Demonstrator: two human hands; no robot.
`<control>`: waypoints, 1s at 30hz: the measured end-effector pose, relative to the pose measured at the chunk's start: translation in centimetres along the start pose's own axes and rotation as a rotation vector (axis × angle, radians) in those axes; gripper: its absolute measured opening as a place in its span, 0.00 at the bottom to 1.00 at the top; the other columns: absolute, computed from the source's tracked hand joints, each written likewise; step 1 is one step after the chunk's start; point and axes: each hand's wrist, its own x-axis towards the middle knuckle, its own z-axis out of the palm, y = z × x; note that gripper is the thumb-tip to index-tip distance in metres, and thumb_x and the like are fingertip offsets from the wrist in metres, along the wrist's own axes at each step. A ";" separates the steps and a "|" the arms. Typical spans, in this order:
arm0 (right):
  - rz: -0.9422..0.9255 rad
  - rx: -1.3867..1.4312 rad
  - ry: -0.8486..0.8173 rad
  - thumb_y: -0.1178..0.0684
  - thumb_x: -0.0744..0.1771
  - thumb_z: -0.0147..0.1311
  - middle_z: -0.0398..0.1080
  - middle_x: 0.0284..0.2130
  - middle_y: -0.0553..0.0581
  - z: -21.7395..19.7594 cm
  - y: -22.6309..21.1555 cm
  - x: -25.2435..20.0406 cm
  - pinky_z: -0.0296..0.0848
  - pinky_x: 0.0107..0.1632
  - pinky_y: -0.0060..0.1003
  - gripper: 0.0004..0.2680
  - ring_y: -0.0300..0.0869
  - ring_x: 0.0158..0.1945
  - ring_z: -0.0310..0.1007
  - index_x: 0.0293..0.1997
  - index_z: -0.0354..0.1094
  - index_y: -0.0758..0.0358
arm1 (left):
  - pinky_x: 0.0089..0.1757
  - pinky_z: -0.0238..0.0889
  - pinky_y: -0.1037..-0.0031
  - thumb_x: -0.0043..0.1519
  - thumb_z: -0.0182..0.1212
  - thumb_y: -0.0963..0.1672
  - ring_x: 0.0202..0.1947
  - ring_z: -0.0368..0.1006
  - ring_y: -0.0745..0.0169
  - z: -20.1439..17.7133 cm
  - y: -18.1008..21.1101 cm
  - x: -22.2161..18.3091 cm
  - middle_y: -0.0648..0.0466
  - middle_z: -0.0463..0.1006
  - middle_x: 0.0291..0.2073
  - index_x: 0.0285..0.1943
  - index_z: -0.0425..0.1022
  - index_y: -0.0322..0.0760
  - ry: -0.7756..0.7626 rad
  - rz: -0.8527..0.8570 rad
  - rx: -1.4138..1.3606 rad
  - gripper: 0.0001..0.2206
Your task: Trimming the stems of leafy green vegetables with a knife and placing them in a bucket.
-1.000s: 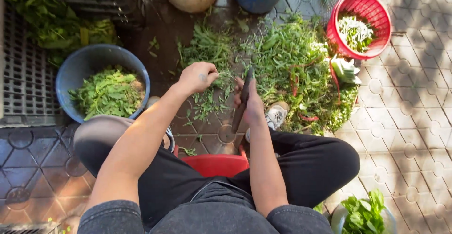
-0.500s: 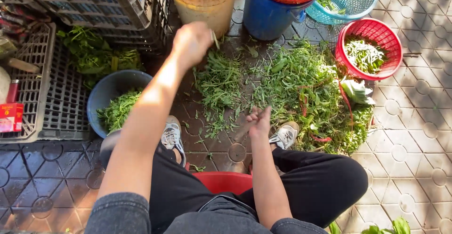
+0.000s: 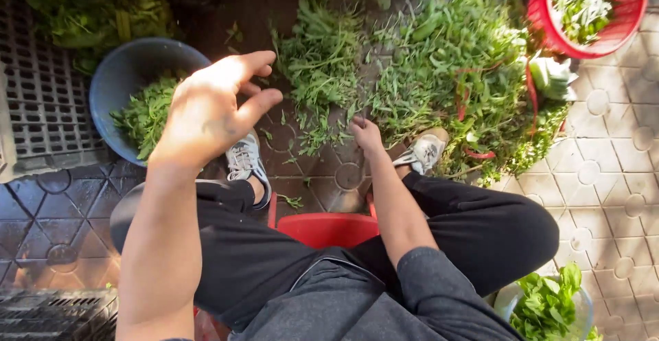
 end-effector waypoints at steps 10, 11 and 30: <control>-0.489 -0.779 0.221 0.49 0.69 0.66 0.63 0.69 0.56 4.6 -3.8 9.9 0.80 0.48 0.61 0.22 0.59 0.62 0.74 0.72 0.64 0.55 | 0.47 0.73 0.57 0.70 0.73 0.48 0.44 0.80 0.45 -0.6 -2.5 -1.4 0.49 0.83 0.50 0.69 0.79 0.35 0.198 0.436 0.482 0.21; -0.440 -0.895 0.213 0.48 0.69 0.65 0.68 0.61 0.59 5.0 -4.4 9.5 0.78 0.47 0.64 0.19 0.63 0.55 0.78 0.67 0.66 0.53 | 0.46 0.71 0.58 0.69 0.73 0.49 0.42 0.78 0.45 -0.5 -2.1 -1.4 0.50 0.81 0.48 0.69 0.78 0.37 0.160 0.421 0.466 0.22; -0.394 -0.157 0.009 0.42 0.73 0.59 0.67 0.27 0.47 -1.5 -8.2 -2.1 0.59 0.29 0.34 0.13 0.33 0.25 0.60 0.60 0.71 0.58 | 0.40 0.75 0.44 0.73 0.67 0.54 0.39 0.82 0.32 1.1 -0.7 1.5 0.44 0.82 0.43 0.56 0.74 0.39 -0.296 0.046 0.519 0.17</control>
